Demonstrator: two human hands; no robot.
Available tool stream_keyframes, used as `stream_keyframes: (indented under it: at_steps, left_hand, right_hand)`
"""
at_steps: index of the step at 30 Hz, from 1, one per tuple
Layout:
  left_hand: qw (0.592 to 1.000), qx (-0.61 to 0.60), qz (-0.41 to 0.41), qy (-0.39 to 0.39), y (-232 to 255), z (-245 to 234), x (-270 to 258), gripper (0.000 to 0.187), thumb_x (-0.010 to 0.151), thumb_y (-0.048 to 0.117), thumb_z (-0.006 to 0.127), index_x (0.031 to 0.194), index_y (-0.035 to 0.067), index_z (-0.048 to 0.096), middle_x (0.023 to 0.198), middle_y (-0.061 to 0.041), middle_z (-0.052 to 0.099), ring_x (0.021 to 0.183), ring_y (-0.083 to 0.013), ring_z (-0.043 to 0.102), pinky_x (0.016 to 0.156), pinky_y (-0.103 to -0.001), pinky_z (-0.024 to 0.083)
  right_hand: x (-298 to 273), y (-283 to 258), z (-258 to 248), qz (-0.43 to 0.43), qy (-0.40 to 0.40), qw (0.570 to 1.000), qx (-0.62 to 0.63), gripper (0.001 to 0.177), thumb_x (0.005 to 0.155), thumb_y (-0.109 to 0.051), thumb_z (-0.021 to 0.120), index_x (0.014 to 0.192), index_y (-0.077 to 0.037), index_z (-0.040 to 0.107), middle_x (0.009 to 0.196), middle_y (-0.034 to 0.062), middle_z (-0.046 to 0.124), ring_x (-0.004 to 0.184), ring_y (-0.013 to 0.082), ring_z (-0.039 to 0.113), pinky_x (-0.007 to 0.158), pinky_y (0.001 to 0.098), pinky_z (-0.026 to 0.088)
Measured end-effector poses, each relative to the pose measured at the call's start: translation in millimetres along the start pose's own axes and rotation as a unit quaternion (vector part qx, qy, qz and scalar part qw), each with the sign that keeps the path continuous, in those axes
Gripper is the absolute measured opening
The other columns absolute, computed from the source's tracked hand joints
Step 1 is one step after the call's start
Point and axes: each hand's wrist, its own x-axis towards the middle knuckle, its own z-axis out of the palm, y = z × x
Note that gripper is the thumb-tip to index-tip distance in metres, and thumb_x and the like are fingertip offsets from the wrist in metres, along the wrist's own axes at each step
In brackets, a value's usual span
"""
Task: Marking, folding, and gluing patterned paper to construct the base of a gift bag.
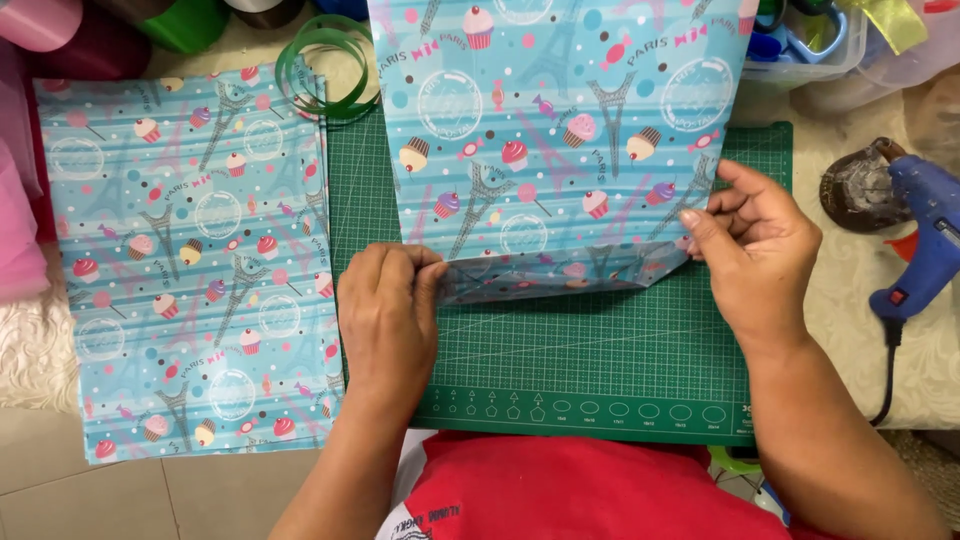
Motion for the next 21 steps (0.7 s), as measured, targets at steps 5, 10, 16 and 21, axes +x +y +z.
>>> stream_keyframes:
  at_steps: [5,10,16,21]
  left_hand:
    - [1.0,0.01,-0.014,-0.021,-3.8,24.4,2.2,0.014,0.106,0.016,0.059,0.096,0.006,0.061,0.091,-0.007,0.059,0.084,-0.0294,0.055,0.079,-0.043,0.044]
    - [0.999,0.028,-0.008,0.024,-16.8,45.8,-0.2,0.023,0.104,0.025,0.066,0.086,0.01,0.063,0.079,-0.004,0.057,0.075,-0.0277,0.061,0.07,-0.038,0.051]
    - [0.998,0.058,-0.019,0.002,-22.9,51.7,-0.5,0.026,0.107,0.025,0.059,0.087,0.009,0.062,0.079,-0.005,0.056,0.073,-0.027,0.061,0.068,-0.037,0.052]
    - [0.999,0.032,-0.044,-0.006,-22.2,49.2,1.7,0.022,0.106,0.024,0.062,0.089,0.009,0.064,0.079,-0.005,0.059,0.073,-0.0275,0.064,0.068,-0.038,0.054]
  right_hand:
    - [-6.9,-10.1,2.6,-0.151,0.033,0.985,-0.079,0.035,0.105,0.011,0.066,0.139,0.01,0.057,0.119,0.0239,0.062,0.085,0.026,0.066,0.079,0.0355,0.059]
    - [-21.4,-7.9,17.8,-0.288,-0.071,0.941,-0.164,0.026,0.093,-0.005,0.078,0.117,0.004,0.077,0.105,0.0153,0.068,0.09,0.0309,0.07,0.075,0.0395,0.059]
    - [-23.9,-0.7,26.2,-0.327,-0.102,0.915,-0.213,0.039,0.089,-0.021,0.082,0.125,-0.007,0.077,0.096,0.0035,0.069,0.091,0.0251,0.065,0.08,0.0376,0.049]
    - [-24.3,-7.4,25.0,-0.37,-0.192,0.905,-0.082,0.017,0.081,-0.007,0.083,0.097,-0.009,0.08,0.092,0.0061,0.073,0.095,0.0303,0.073,0.087,0.0429,0.056]
